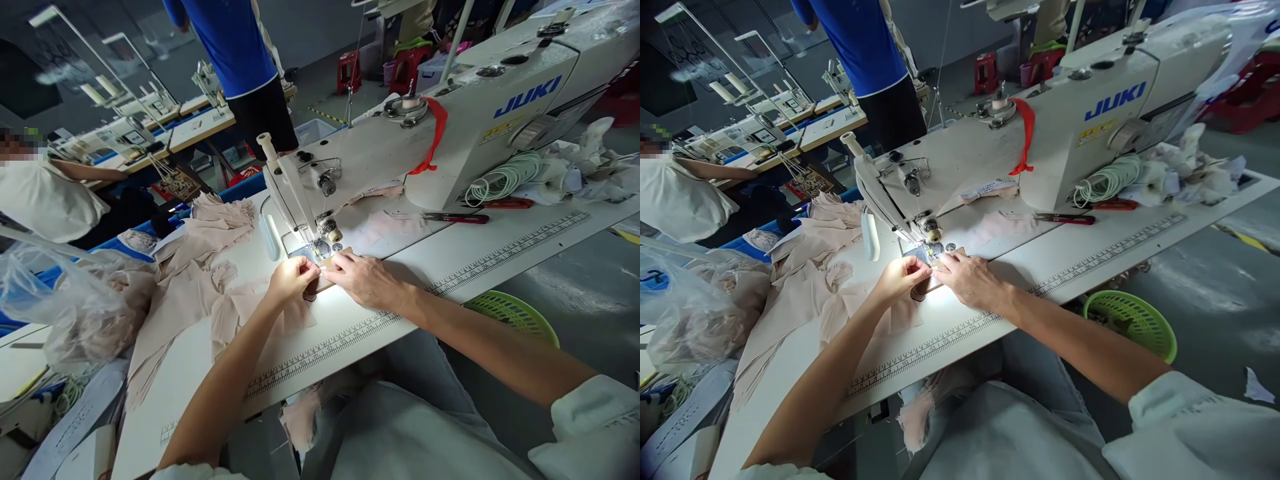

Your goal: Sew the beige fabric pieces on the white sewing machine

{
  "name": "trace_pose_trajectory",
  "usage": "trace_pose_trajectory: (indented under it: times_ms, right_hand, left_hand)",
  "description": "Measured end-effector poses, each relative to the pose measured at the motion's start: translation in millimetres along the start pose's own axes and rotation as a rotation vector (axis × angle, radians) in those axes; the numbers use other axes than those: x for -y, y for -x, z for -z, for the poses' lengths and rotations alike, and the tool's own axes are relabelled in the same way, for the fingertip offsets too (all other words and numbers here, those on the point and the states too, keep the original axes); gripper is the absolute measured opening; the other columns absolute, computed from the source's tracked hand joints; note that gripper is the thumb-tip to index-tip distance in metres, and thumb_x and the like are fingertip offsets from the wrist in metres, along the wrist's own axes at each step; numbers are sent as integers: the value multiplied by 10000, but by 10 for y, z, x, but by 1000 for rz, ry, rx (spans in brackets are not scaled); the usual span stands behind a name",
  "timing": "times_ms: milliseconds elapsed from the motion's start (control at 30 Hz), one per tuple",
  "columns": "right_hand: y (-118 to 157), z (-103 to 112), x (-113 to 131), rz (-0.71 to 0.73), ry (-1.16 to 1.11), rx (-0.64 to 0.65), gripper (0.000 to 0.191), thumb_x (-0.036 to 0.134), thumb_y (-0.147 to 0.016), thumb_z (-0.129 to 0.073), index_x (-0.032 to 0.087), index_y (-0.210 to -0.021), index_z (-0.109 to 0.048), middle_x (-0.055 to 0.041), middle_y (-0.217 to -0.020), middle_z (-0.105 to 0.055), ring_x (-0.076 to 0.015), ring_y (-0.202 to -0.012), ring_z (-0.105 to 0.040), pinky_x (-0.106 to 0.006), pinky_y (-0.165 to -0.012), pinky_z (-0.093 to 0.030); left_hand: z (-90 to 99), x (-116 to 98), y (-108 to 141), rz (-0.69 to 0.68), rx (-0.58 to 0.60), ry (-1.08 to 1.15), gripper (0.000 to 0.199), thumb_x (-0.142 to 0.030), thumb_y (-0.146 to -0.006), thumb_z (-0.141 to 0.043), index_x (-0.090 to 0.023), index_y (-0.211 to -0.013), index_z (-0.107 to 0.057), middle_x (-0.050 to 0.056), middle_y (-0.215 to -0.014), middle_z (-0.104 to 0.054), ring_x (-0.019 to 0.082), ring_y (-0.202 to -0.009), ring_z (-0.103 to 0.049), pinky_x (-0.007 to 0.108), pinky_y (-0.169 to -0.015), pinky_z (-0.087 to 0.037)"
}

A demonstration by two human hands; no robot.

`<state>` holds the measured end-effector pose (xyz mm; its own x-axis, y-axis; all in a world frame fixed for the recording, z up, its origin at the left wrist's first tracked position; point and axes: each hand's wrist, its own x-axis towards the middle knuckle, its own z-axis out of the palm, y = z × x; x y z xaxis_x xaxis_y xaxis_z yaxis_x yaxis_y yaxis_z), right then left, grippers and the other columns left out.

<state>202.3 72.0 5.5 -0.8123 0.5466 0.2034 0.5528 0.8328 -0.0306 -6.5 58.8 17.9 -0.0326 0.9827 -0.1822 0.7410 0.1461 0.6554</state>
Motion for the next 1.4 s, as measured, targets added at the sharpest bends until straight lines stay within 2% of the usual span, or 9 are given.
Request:
trace_pose_trajectory:
  times_ms: [100,200,300,367,567,767,967,1300,1400]
  right_hand:
    - [-9,-18,3,3,25,14,377,85,-959,-403,180,-1184,-691,-132,-1073,-622,-230,-934,-517,-325,-649,-288]
    - [-17,-20,3,-9,31,33,359,88,-962,-401,179,-1146,-695,-129,-1092,-621,-232,-952,-523,-318,-649,-288]
    - [-24,-14,4,-9,13,47,358,96,-974,-396,174,-1164,-690,-128,-1100,-622,-225,-950,-528,-314,-653,-299]
    - [-26,-6,9,-7,9,48,370,86,-968,-399,170,-1195,-680,-129,-1100,-622,-223,-946,-532,-315,-661,-311]
    - [-16,23,4,-4,-34,13,364,93,-967,-403,177,-1181,-685,-119,-1089,-623,-215,-922,-531,-316,-666,-331]
    - [-17,21,-133,-168,-64,-90,394,56,-913,-395,146,-1149,-698,-101,-1044,-631,-160,-744,-494,-306,-618,-309]
    - [8,16,-187,-207,-86,-92,397,67,-899,-399,150,-1120,-718,-100,-1022,-641,-159,-709,-482,-313,-614,-300]
    - [54,-6,-203,-189,-134,-131,390,79,-916,-392,155,-1095,-731,-106,-1009,-665,-174,-752,-515,-311,-635,-313]
    - [20,-31,-225,-237,-227,-164,361,146,-962,-405,174,-1132,-722,-95,-1038,-693,-176,-778,-550,-299,-648,-322]
  left_hand:
    - [38,-50,41,-102,-89,-275,131,-319,-884,-642,-218,-804,-665,22,-836,-717,196,-790,-655,291,-659,-469]
    - [14,-47,155,-417,-255,-531,144,-255,-949,-571,-201,-886,-688,84,-985,-719,242,-942,-655,342,-758,-529]
    - [-87,28,318,-716,-306,-590,251,-141,-973,-445,-171,-1026,-688,127,-1082,-717,260,-1012,-660,415,-891,-572]
    - [-167,101,414,-795,-309,-595,330,-84,-937,-430,-145,-1162,-663,153,-1161,-705,274,-1087,-661,439,-957,-583]
    - [-307,243,480,-811,-316,-641,450,-67,-875,-452,-87,-1295,-612,186,-1218,-689,310,-1184,-647,453,-1031,-584]
    - [-346,163,376,-694,-338,-668,394,-83,-860,-459,-67,-1208,-644,201,-1131,-693,308,-1026,-659,464,-921,-614]
    - [-356,128,239,-660,-405,-678,331,-69,-840,-473,-84,-1112,-661,193,-1077,-685,297,-946,-635,455,-871,-609]
    - [-330,142,147,-721,-421,-697,299,-85,-857,-484,-100,-1092,-669,173,-1021,-679,285,-901,-614,423,-813,-598]
    - [-323,159,144,-719,-408,-684,307,-87,-858,-489,-119,-1107,-664,163,-1037,-680,280,-906,-616,422,-817,-597]
